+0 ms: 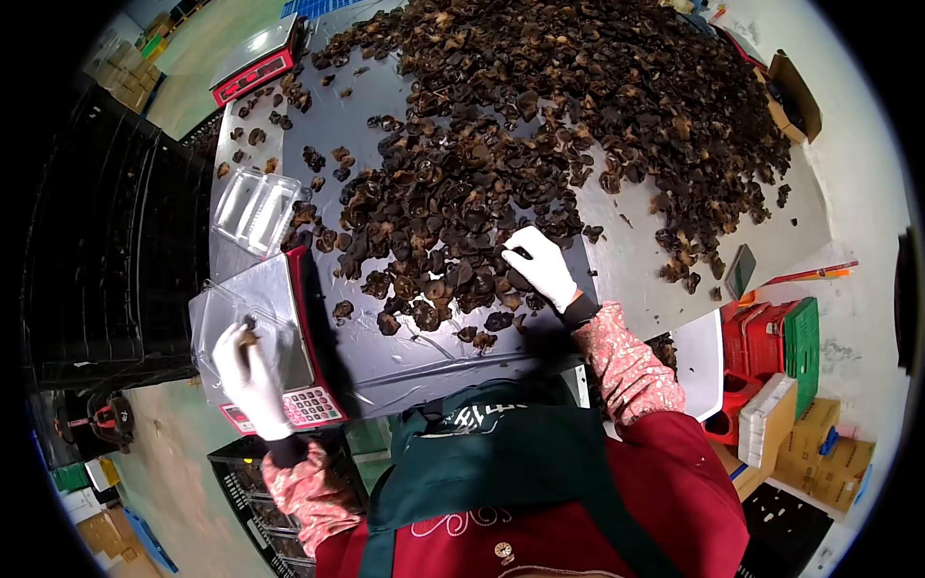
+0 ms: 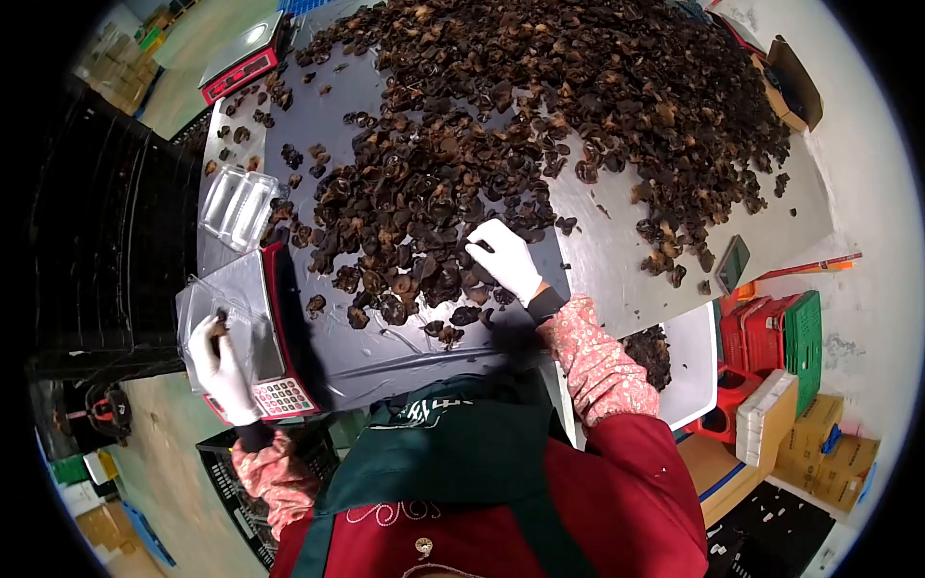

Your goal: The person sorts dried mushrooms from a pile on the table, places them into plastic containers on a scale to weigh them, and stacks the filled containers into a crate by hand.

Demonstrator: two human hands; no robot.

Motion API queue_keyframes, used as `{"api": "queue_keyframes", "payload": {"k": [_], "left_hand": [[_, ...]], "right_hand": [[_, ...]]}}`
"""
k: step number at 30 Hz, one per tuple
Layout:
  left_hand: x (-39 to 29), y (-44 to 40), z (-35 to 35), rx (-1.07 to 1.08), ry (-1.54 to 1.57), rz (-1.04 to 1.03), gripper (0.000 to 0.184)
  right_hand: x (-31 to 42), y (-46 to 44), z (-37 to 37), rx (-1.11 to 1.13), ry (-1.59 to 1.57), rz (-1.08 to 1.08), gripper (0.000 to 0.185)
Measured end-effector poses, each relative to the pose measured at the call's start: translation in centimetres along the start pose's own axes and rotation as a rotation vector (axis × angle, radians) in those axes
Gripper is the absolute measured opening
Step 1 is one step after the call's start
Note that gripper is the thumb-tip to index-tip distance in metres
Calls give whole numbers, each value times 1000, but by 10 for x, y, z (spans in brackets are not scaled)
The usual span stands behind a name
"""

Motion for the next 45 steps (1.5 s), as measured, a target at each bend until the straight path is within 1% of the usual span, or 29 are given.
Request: {"api": "queue_keyframes", "payload": {"k": [1, 2, 4, 6, 9, 10, 11, 12, 13, 14, 16, 18, 20, 22, 24, 25, 26, 28, 29, 30, 32, 33, 34, 36, 38, 41, 43, 44, 45], "left_hand": [[18, 1, 12, 21, -108, 13, 18], [46, 6, 18, 85, -226, 34, 20], [79, 13, 21, 257, -418, 2, 20], [86, 18, 20, 417, -443, 56, 19], [70, 14, 27, 477, -472, 106, 36], [60, 11, 30, 493, -471, 163, 42], [58, 11, 31, 411, -533, 25, 49], [46, 6, 30, 303, -503, -42, 44], [26, 2, 24, 259, -398, -31, 40], [4, -1, 17, 211, -294, -21, 35], [-10, 18, -21, 287, 59, -6, 26], [-47, 37, -73, 406, 232, -122, 22], [-68, 54, -122, 364, 114, -264, 26], [-68, 64, -165, 375, 30, -359, 31], [-74, 67, -185, 493, -121, -377, 30], [-75, 66, -191, 482, -147, -377, 20], [-72, 65, -193, 480, -145, -380, 20], [-75, 58, -186, 552, -184, -377, 13], [-73, 58, -185, 550, -168, -371, 14], [-71, 59, -183, 552, -167, -371, 14], [-70, 59, -175, 348, 26, -360, 15], [-72, 61, -170, 310, 53, -306, 17], [-77, 63, -168, 313, 55, -305, 17], [-85, 67, -168, 405, 397, 22, 17], [-101, 75, -174, 380, 490, -116, 18], [-117, 92, -195, 556, 417, -59, 43], [-118, 95, -206, 607, 364, -99, 64], [-117, 97, -209, 645, 336, -90, 53], [-117, 96, -209, 601, 397, -111, 45]], "right_hand": [[5, -1, -5, -17, 27, 79, 12], [7, 1, -14, 21, 134, 191, 20], [32, -1, -20, 129, 180, 227, 39], [48, -5, -30, 254, 391, 202, 83], [56, -11, -42, 336, 520, 274, 91], [59, -14, -43, 322, 554, 361, 80], [56, -16, -46, 372, 576, 365, 70], [51, -18, -50, 420, 596, 369, 61], [43, -19, -52, 329, 495, 419, 43], [38, -21, -51, 352, 381, 351, 38], [28, -23, -44, 223, 214, 270, 28], [22, -26, -34, 115, -28, 95, 12], [14, -26, -26, 135, -98, -7, 12], [7, -23, -26, 102, -97, 6, 13], [3, -20, -24, 6, -104, -14, 15], [-1, -20, -23, 8, -83, -23, 18], [-5, -19, -22, 4, -81, -22, 18], [-16, -12, -21, -39, -93, -178, 19], [-20, -10, -20, 1, -29, -178, 30], [-14, -8, -19, 1, -28, -180, 30], [18, -6, -16, 77, 167, 29, 44], [24, -3, -20, 196, 324, -7, 52], [32, -2, -23, 211, 350, 21, 51], [43, -2, -31, 246, 374, 90, 50], [37, -3, -47, 224, 384, 198, 35], [29, -12, -50, 91, 216, 219, 17], [21, -20, -40, 61, 54, 33, 18], [16, -22, -34, 65, -29, -101, 18], [16, -24, -28, 9, -103, -130, 21]]}}
Point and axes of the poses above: each hand's wrist, its own y-axis away from the middle knuckle, its own z-axis out of the back of the hand, x = y × z, the point moved 2 cm from there along -y, towards the middle knuckle, and after that the axes turned 3 degrees about -x, right-handed, at the moved point
